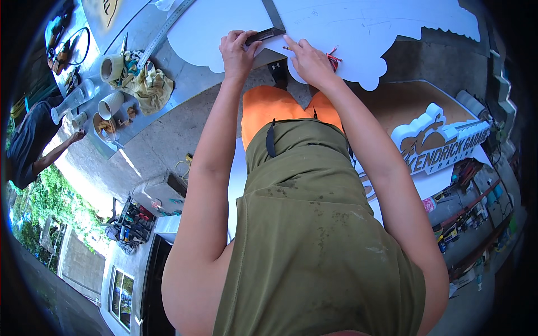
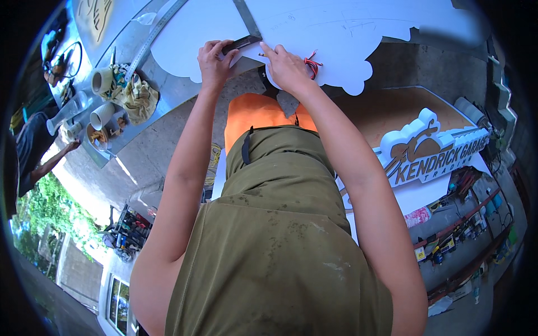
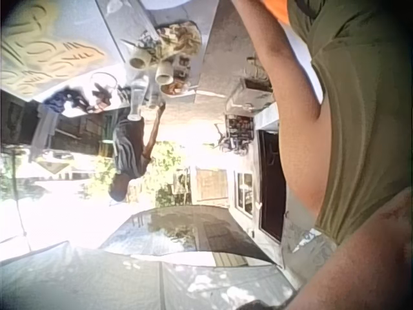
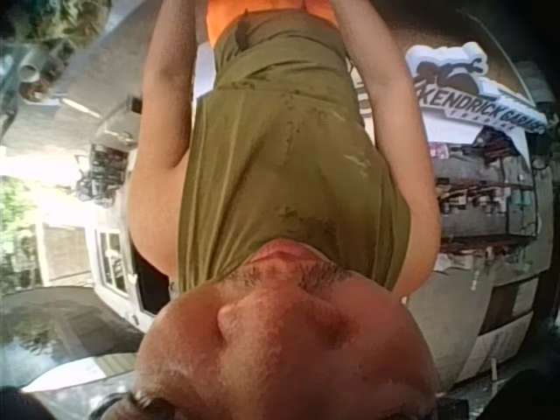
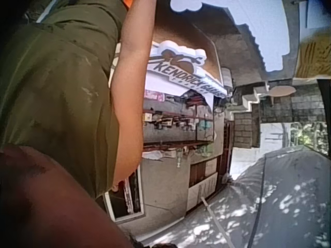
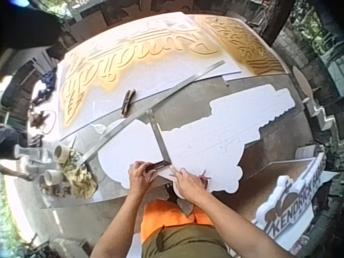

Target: Marking lines on a sign template using a ruler and pencil for sign fabrication.

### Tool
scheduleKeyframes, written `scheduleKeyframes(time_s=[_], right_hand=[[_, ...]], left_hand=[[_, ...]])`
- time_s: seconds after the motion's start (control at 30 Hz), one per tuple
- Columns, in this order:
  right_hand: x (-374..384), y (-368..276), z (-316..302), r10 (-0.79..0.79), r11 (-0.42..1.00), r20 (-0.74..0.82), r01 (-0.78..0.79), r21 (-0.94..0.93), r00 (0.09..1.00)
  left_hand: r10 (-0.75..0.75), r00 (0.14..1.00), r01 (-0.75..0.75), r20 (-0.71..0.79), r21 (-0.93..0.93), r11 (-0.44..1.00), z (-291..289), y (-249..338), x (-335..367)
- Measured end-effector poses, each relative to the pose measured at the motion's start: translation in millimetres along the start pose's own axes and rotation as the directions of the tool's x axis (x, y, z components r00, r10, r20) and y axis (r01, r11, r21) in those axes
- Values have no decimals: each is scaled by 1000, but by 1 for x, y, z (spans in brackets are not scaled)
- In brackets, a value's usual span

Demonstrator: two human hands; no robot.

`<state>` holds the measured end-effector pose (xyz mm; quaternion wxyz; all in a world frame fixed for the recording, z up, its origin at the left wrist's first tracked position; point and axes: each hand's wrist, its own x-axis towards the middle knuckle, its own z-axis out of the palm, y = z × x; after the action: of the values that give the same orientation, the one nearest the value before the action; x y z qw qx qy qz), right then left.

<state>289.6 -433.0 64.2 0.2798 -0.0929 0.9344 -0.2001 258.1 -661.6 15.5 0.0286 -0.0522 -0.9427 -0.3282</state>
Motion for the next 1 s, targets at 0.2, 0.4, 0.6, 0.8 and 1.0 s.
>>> scheduleKeyframes(time_s=[0.2,0.4,0.6,0.8,1.0], right_hand=[[2,5,10,-32,998,-96,37,47,995],[1,3,6,-13,999,-40,15,33,999],[2,2,4,-26,999,-58,28,29,998],[1,-1,0,-23,1000,-29,23,-5,999],[1,5,5,-32,999,-80,35,40,996]], left_hand=[[-33,999,34,20,-68,997,0,-3,-2],[-25,999,27,24,-64,998,0,-5,-1],[-18,1000,19,19,-54,998,1,-3,0],[-18,1000,19,16,-37,999,2,-4,-1],[-32,999,33,20,-53,998,3,-5,-1]])
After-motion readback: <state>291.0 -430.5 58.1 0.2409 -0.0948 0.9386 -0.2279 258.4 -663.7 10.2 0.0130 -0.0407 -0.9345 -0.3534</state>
